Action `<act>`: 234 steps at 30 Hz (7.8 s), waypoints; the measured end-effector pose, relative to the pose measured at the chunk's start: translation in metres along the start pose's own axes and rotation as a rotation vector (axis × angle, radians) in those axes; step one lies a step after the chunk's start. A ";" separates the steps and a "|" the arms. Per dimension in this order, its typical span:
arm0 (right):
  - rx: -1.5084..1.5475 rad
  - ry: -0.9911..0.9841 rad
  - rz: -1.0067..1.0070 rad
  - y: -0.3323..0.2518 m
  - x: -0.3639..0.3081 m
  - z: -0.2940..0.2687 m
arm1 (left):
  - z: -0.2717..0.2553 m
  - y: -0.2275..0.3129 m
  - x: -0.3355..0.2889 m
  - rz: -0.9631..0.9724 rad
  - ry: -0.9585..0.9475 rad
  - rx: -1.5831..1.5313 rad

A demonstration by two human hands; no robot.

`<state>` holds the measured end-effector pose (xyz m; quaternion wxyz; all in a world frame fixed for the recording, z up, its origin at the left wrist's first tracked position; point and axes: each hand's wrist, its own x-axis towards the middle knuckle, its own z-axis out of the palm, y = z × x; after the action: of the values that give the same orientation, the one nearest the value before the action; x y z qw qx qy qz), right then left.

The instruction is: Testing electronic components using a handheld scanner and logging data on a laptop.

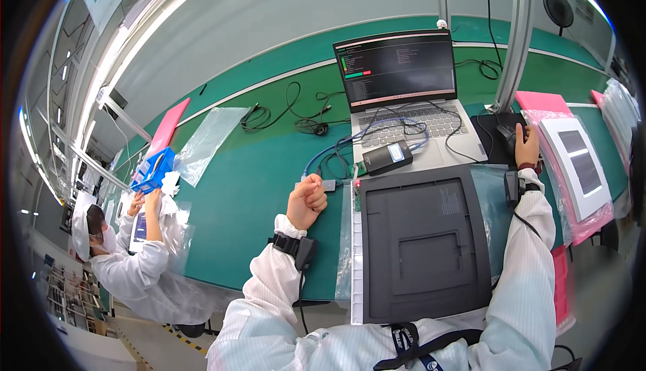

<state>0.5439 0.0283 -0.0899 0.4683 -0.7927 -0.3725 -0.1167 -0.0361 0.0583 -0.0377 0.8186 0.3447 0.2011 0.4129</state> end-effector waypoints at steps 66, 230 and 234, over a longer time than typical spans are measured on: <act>-0.121 -0.070 0.003 -0.014 -0.002 -0.009 | -0.008 0.021 -0.004 0.333 0.307 0.064; -0.128 -0.037 -0.035 -0.013 -0.002 -0.007 | -0.012 -0.001 0.003 0.341 0.325 1.811; -0.122 -0.035 -0.039 -0.016 -0.002 -0.007 | -0.015 0.000 0.004 0.366 0.331 1.808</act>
<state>0.5327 0.0258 -0.0771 0.4102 -0.8142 -0.3883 -0.1345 -0.0431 0.0674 -0.0483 0.1233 0.8133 0.5025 0.2661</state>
